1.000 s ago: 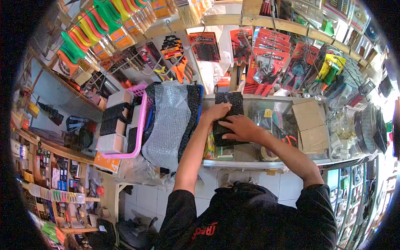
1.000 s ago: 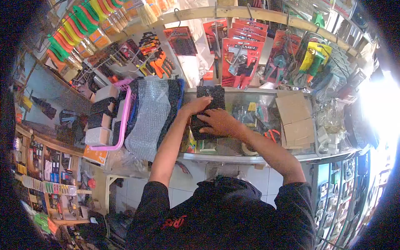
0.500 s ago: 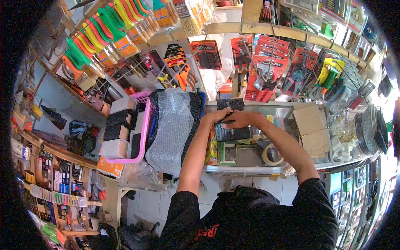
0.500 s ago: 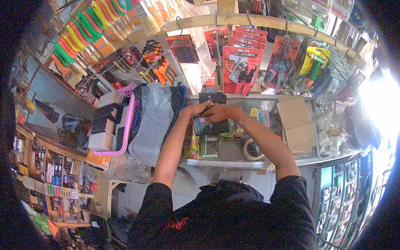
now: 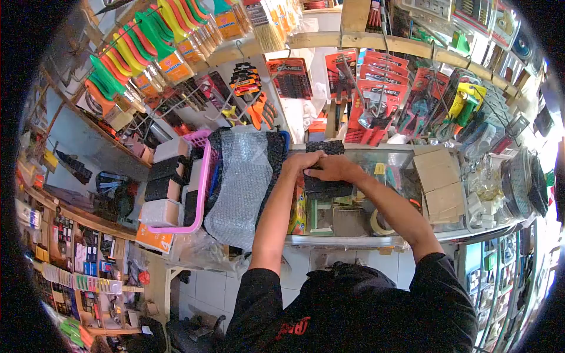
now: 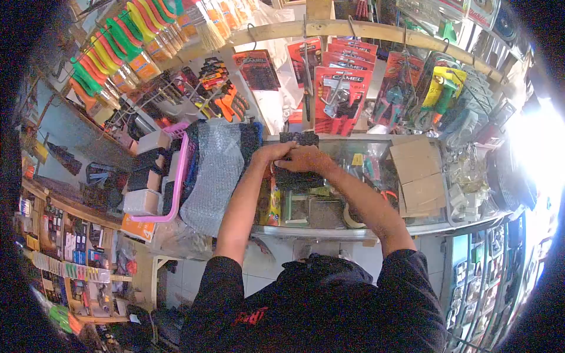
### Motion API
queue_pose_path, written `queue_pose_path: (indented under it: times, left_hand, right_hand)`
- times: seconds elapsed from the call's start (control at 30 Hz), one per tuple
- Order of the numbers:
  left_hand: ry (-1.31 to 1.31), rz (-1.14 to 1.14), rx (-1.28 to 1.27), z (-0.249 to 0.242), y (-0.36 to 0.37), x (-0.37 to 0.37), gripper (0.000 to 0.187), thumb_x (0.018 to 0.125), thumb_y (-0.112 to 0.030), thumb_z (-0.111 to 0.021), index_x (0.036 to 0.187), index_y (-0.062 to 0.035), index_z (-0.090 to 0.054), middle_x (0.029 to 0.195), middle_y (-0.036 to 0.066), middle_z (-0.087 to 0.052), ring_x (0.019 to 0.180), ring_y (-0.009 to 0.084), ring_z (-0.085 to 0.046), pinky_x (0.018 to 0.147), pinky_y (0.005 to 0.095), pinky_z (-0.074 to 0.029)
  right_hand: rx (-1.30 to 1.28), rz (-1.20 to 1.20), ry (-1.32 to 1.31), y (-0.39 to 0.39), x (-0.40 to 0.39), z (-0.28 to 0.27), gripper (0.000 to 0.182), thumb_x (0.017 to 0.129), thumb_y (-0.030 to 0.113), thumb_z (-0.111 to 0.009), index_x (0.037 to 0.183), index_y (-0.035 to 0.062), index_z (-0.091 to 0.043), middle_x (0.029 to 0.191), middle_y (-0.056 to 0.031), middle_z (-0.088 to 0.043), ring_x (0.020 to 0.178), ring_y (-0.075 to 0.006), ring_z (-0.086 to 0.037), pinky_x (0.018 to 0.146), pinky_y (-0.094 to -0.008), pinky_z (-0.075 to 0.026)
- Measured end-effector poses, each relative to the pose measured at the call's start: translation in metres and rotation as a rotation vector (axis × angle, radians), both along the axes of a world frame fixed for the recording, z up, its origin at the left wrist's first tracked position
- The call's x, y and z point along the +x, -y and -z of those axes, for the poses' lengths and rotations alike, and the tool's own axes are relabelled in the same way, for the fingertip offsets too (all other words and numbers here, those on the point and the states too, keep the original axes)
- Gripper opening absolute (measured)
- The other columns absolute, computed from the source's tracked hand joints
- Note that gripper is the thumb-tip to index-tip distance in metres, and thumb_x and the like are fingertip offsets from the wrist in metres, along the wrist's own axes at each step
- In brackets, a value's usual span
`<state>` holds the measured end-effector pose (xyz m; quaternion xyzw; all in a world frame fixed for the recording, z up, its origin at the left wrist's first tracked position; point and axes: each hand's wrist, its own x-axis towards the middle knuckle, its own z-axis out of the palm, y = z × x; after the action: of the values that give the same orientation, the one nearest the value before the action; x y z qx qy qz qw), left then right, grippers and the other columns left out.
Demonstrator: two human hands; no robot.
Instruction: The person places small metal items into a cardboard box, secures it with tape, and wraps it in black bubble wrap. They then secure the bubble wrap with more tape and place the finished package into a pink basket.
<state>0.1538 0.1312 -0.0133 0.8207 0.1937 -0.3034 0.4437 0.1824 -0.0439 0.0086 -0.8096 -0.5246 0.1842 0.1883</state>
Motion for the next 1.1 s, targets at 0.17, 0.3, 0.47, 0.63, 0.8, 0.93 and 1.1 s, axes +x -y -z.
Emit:
queue_pose_path:
  times: [0.17,0.3,0.47,0.63,0.8,0.93,1.1]
  left_hand:
    - [0.056,0.060,-0.017,0.067,-0.027,0.030,0.076,0.095,-0.071,-0.043,0.144,-0.0146,-0.059,0.149,0.017,-0.055,0.136,0.0305,-0.053,0.114,0.0457,-0.038]
    - [-0.085,-0.152,0.264,-0.022,0.018,-0.005,0.078,0.092,-0.074,-0.049,0.140,-0.0135,-0.062,0.140,0.021,-0.060,0.120,0.0319,-0.062,0.098,0.0484,-0.050]
    - [-0.164,-0.121,0.251,0.008,0.014,0.008,0.080,0.086,-0.078,-0.056,0.129,-0.0113,-0.069,0.116,0.020,-0.071,0.097,0.0291,-0.070,0.084,0.0460,-0.057]
    - [-0.219,-0.031,0.396,-0.030,0.049,-0.026,0.068,0.092,-0.070,-0.054,0.129,-0.0151,-0.069,0.121,0.019,-0.070,0.099,0.0292,-0.070,0.087,0.0451,-0.055]
    - [0.096,0.481,0.436,0.036,0.052,-0.044,0.055,0.106,-0.047,-0.039,0.150,-0.0145,-0.048,0.149,0.015,-0.054,0.135,0.0295,-0.052,0.111,0.0407,-0.040]
    - [0.439,0.298,0.096,0.041,0.056,-0.099,0.067,0.110,-0.050,-0.030,0.161,-0.0059,-0.031,0.160,0.018,-0.042,0.149,0.0328,-0.039,0.123,0.0377,-0.028]
    - [0.557,-0.017,-0.371,0.056,0.057,-0.130,0.068,0.111,-0.053,-0.027,0.160,-0.0056,-0.034,0.160,0.017,-0.043,0.149,0.0261,-0.038,0.122,0.0355,-0.026]
  right_hand:
    - [-0.005,0.046,0.110,0.003,-0.004,0.002,0.078,0.093,0.075,-0.047,0.121,0.0053,-0.069,0.114,-0.0263,-0.071,0.103,-0.0459,-0.069,0.091,-0.0551,-0.054]
    - [0.045,0.026,0.107,0.009,-0.009,-0.002,0.077,0.093,0.075,-0.049,0.118,0.0054,-0.069,0.111,-0.0269,-0.071,0.100,-0.0462,-0.069,0.088,-0.0546,-0.055]
    - [0.133,0.009,0.107,0.014,-0.014,0.015,0.074,0.093,0.074,-0.050,0.115,0.0063,-0.071,0.104,-0.0252,-0.073,0.096,-0.0458,-0.069,0.085,-0.0543,-0.055]
    - [-0.018,-0.038,0.110,0.029,-0.039,0.019,0.068,0.089,0.072,-0.056,0.117,0.0121,-0.072,0.109,-0.0209,-0.074,0.099,-0.0427,-0.071,0.087,-0.0545,-0.056]
    - [0.100,-0.032,0.029,0.065,-0.079,0.011,0.071,0.094,0.067,-0.052,0.124,0.0036,-0.064,0.116,-0.0286,-0.069,0.095,-0.0485,-0.069,0.087,-0.0574,-0.055]
    - [-0.002,-0.131,0.091,0.079,-0.089,0.002,0.070,0.100,0.062,-0.046,0.131,-0.0004,-0.056,0.112,-0.0325,-0.068,0.094,-0.0494,-0.069,0.084,-0.0599,-0.054]
    - [-0.182,-0.135,0.016,0.079,-0.088,-0.014,0.046,0.105,0.047,-0.047,0.120,0.0032,-0.049,0.097,-0.0215,-0.070,0.096,-0.0448,-0.066,0.086,-0.0561,-0.049]
